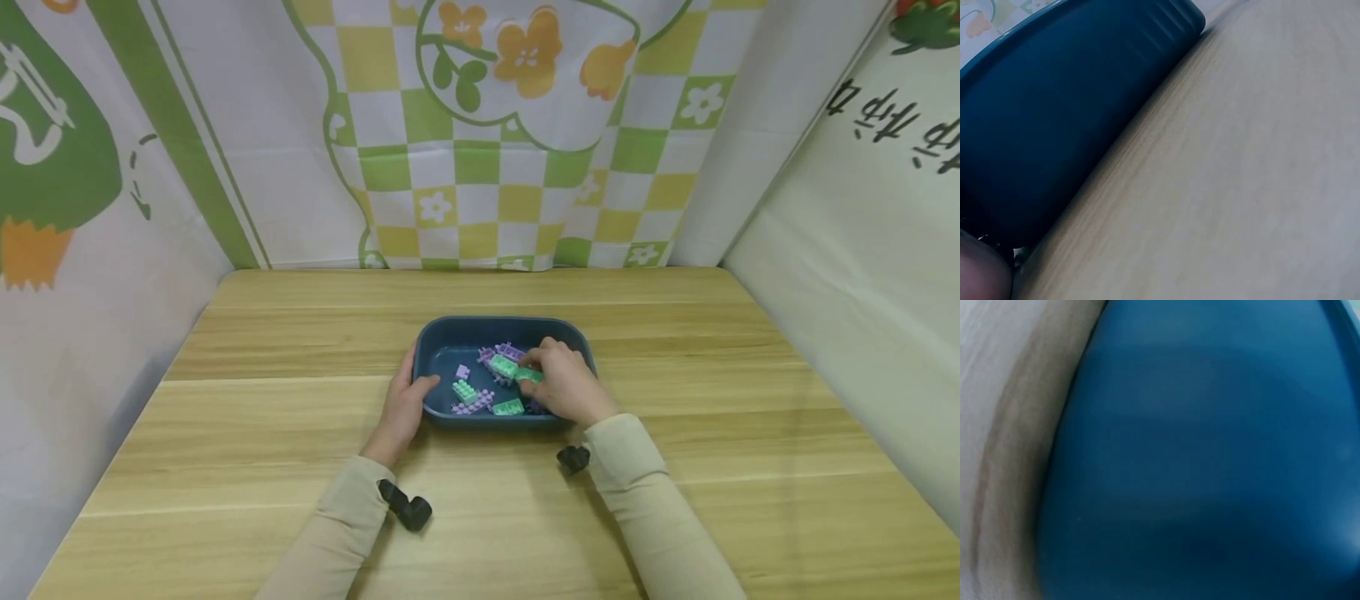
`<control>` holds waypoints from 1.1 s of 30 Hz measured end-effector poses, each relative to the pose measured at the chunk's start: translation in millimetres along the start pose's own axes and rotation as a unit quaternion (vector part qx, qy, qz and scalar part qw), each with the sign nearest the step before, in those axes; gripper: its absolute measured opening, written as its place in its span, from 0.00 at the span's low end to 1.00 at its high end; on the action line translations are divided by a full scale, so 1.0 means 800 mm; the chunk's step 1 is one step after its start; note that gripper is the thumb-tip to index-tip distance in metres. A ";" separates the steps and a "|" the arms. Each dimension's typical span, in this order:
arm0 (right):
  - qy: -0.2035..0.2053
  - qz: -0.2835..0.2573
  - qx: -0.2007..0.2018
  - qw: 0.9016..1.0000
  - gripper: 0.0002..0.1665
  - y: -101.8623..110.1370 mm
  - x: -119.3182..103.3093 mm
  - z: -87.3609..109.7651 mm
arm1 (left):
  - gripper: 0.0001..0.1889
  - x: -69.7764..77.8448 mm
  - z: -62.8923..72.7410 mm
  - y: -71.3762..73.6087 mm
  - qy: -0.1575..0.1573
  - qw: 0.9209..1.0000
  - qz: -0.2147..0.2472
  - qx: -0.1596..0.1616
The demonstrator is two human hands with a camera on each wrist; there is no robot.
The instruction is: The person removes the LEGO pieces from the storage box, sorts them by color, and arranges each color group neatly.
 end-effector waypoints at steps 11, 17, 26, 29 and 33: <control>-0.002 -0.045 0.005 0.999 0.17 0.006 0.002 0.006 | 0.35 0.000 -0.001 0.000 0.006 1.000 -0.001 0.004; 0.013 -0.065 0.003 0.998 0.23 0.014 -0.007 0.012 | 0.35 -0.002 -0.001 0.000 0.007 1.000 0.002 0.001; 0.030 -0.085 -0.011 0.996 0.19 0.022 -0.023 0.025 | 0.35 -0.001 -0.001 -0.001 0.007 1.000 -0.001 0.004; 0.034 -0.101 -0.014 0.994 0.18 0.023 -0.024 0.028 | 0.35 -0.001 -0.001 -0.001 0.009 1.000 -0.001 0.005; 0.047 -0.140 -0.027 0.989 0.15 0.024 -0.026 0.031 | 0.35 -0.001 0.000 0.000 0.009 1.000 -0.004 0.007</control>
Point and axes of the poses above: each hand's wrist, its own z-axis away from the middle knuckle, its own y-axis out of the back of the hand, x = y × z, the point moved 2 cm from there along -z, towards the middle knuckle, and after that the axes turned 15 degrees about -y, right-handed, at the moved point
